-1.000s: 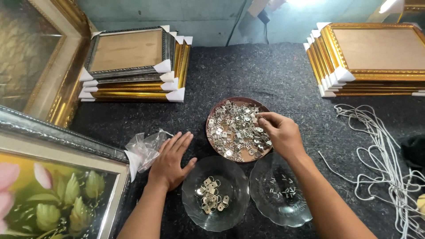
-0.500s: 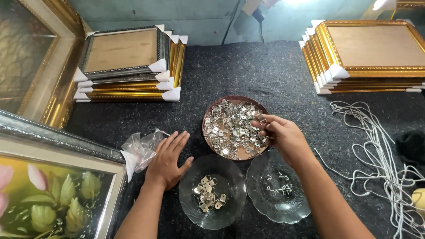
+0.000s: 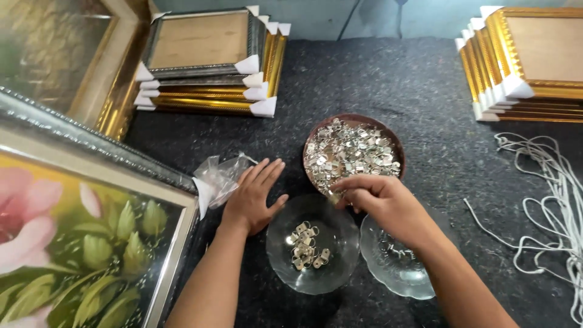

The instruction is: The person repeatedly picks small metal hardware pieces from a central bowl and places them into two separate glass bowls. The hands sort the items one at a time, moving them between the bowls while stacks of picture frames remain on the table.

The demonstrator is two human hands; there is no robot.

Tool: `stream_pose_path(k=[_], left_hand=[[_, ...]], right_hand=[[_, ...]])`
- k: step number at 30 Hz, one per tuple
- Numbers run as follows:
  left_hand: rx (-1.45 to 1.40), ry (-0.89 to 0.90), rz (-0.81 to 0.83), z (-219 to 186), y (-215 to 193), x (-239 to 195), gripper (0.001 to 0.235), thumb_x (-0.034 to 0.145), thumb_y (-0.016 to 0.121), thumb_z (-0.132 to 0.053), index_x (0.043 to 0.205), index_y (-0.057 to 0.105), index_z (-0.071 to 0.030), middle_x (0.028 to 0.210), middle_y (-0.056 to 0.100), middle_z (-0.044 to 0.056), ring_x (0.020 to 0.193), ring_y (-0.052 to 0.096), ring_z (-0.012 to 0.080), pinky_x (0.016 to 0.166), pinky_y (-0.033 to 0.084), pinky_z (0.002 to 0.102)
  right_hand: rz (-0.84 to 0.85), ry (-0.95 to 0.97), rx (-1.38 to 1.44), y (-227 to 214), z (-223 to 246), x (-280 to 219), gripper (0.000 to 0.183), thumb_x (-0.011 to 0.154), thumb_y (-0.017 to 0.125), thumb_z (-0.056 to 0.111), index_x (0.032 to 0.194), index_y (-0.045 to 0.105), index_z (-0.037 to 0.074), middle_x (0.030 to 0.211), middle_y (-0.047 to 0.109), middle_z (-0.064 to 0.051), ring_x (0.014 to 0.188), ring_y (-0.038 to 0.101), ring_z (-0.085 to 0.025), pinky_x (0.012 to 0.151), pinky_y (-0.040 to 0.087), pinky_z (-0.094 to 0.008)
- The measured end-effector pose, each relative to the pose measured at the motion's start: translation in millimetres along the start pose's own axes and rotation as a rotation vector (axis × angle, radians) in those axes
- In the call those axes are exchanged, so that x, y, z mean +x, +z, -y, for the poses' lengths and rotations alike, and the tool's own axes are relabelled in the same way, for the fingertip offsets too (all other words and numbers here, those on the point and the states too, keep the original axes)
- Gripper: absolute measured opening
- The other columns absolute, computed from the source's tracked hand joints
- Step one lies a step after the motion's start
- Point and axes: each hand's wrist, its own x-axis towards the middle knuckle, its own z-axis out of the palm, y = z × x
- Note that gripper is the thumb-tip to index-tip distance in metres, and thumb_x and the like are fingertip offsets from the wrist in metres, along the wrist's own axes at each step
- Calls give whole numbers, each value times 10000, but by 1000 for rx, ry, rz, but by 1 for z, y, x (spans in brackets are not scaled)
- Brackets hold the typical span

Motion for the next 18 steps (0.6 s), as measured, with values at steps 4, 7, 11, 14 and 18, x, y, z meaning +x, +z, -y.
stream_pose_path(k=[4,7,11,14,18], left_hand=[[-23,-16,-5,0,2,0,620,811,394,-491,1362,278,-232,1369,348,-27,1284,288,204,1068,206,388],[-14,-3,-23,1,4,-1,630,809,394,-504,1366,276,-234,1371,346,-31,1285,287,199,1067,207,387],[-23,-8,-14,1,2,-1,632,797,411,-492,1363,283,-241,1368,350,-43,1287,284,192,1069,206,382],[-31,-7,-16,1,1,-2,631,797,411,-494,1362,289,-241,1365,356,-43,1285,287,193,1067,206,383],[-16,5,-32,1,2,-1,633,793,419,-498,1359,301,-238,1358,366,-34,1277,298,195,1059,214,384]], right_hand=[[86,-22,-102,10,14,-9,261,752,542,75,945,715,47,638,710,-104,542,480,-103,513,413,-215],[81,-11,-141,13,20,-15,247,771,545,110,930,728,63,610,718,-92,517,477,-97,482,402,-224],[14,-4,-154,11,23,-16,237,770,556,104,930,722,46,605,710,-102,511,462,-119,470,367,-230],[-52,-6,-173,4,19,-10,234,788,550,100,949,706,34,617,699,-114,515,462,-132,476,352,-234],[-209,-71,-251,-18,9,4,199,811,566,153,948,698,94,640,668,-72,559,492,-122,509,391,-241]])
